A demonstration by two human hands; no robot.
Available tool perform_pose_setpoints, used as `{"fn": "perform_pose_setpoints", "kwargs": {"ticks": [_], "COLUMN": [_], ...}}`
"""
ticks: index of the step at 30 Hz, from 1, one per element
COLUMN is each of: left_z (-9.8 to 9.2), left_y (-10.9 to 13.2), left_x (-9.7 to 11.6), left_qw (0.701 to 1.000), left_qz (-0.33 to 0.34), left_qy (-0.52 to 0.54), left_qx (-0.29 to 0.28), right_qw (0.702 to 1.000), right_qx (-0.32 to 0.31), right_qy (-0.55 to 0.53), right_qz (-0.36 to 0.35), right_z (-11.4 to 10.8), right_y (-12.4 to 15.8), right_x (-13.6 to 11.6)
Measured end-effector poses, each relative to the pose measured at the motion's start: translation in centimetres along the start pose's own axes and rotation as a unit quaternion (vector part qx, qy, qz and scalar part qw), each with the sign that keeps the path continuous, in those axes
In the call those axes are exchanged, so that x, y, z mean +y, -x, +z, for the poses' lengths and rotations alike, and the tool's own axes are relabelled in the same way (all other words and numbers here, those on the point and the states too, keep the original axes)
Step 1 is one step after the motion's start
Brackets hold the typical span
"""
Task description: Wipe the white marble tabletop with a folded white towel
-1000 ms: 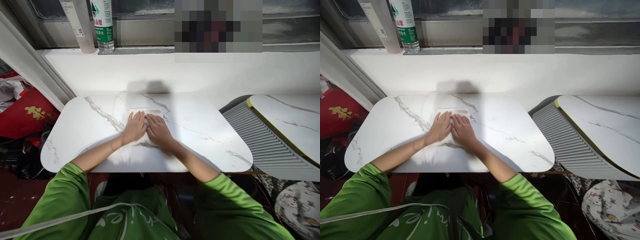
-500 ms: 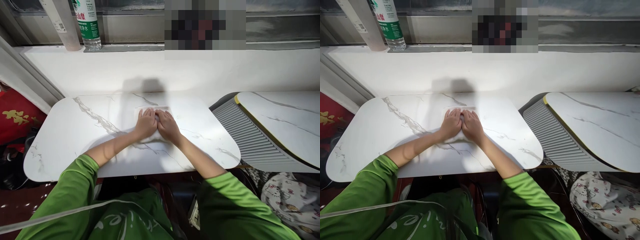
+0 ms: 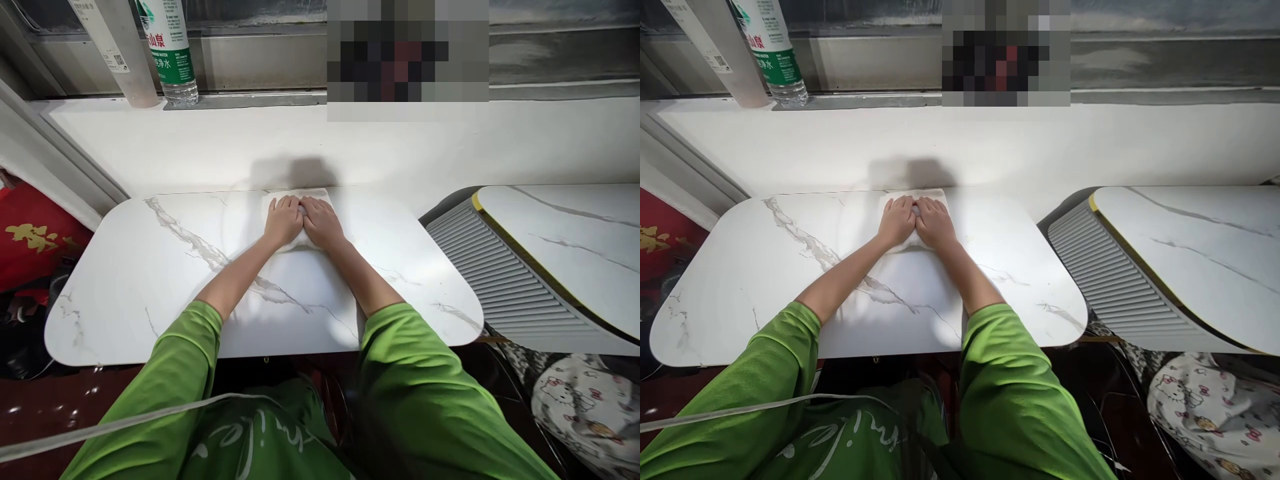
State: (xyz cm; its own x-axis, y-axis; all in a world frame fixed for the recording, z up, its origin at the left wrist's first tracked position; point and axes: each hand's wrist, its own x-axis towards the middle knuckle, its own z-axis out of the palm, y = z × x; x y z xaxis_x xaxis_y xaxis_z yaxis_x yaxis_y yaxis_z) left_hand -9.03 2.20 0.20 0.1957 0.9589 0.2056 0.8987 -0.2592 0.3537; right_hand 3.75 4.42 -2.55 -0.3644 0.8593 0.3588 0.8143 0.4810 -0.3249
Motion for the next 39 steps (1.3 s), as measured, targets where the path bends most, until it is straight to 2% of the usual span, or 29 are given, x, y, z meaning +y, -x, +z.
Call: {"fn": "perform_pose_setpoints", "kwargs": {"ticks": [5,9,13,16,19,24,29,32,35,39], "left_z": [0.9,2.5,4.1,5.2,6.0,7.0,7.6,7.8,8.0,8.0], "left_y": [2.9,5.5,7.6,8.1,7.6,4.6,-0.8,-4.5,-7.8,-10.7], "left_x": [3.0,7.5,12.4,15.1,16.5,16.9,16.1,15.1,13.8,11.9], "left_qw": [1.0,0.999,0.993,0.988,0.984,0.985,0.989,0.991,0.994,0.997], "left_qz": [-0.001,0.016,0.077,0.137,0.172,0.165,0.13,0.108,0.083,0.069], "left_qy": [-0.011,0.001,0.015,0.025,0.035,0.03,0.018,0.012,0.01,0.014], "left_qx": [0.0,-0.045,-0.089,-0.07,-0.042,-0.045,-0.067,-0.082,-0.069,-0.043], "right_qw": [0.999,0.998,0.998,0.998,0.998,0.998,0.997,0.998,0.998,0.998], "right_qx": [-0.009,0.001,0.02,0.023,0.026,0.041,0.049,0.056,0.05,0.033], "right_qy": [0.018,0.015,0.035,0.052,0.06,0.051,0.041,0.032,0.03,0.046], "right_qz": [-0.038,-0.062,-0.041,-0.012,0.012,0.026,0.032,0.027,0.011,0.011], "right_z": [-1.7,-4.4,-7.7,-9.6,-10.6,-10.4,-9.4,-8.5,-7.6,-6.4], "right_y": [4.2,9.6,15.5,18.5,19.4,16.8,11.5,7.8,4.1,0.3], "right_x": [1.0,3.1,5.5,7.1,8.4,10.4,13.2,15.0,16.2,16.8]}}
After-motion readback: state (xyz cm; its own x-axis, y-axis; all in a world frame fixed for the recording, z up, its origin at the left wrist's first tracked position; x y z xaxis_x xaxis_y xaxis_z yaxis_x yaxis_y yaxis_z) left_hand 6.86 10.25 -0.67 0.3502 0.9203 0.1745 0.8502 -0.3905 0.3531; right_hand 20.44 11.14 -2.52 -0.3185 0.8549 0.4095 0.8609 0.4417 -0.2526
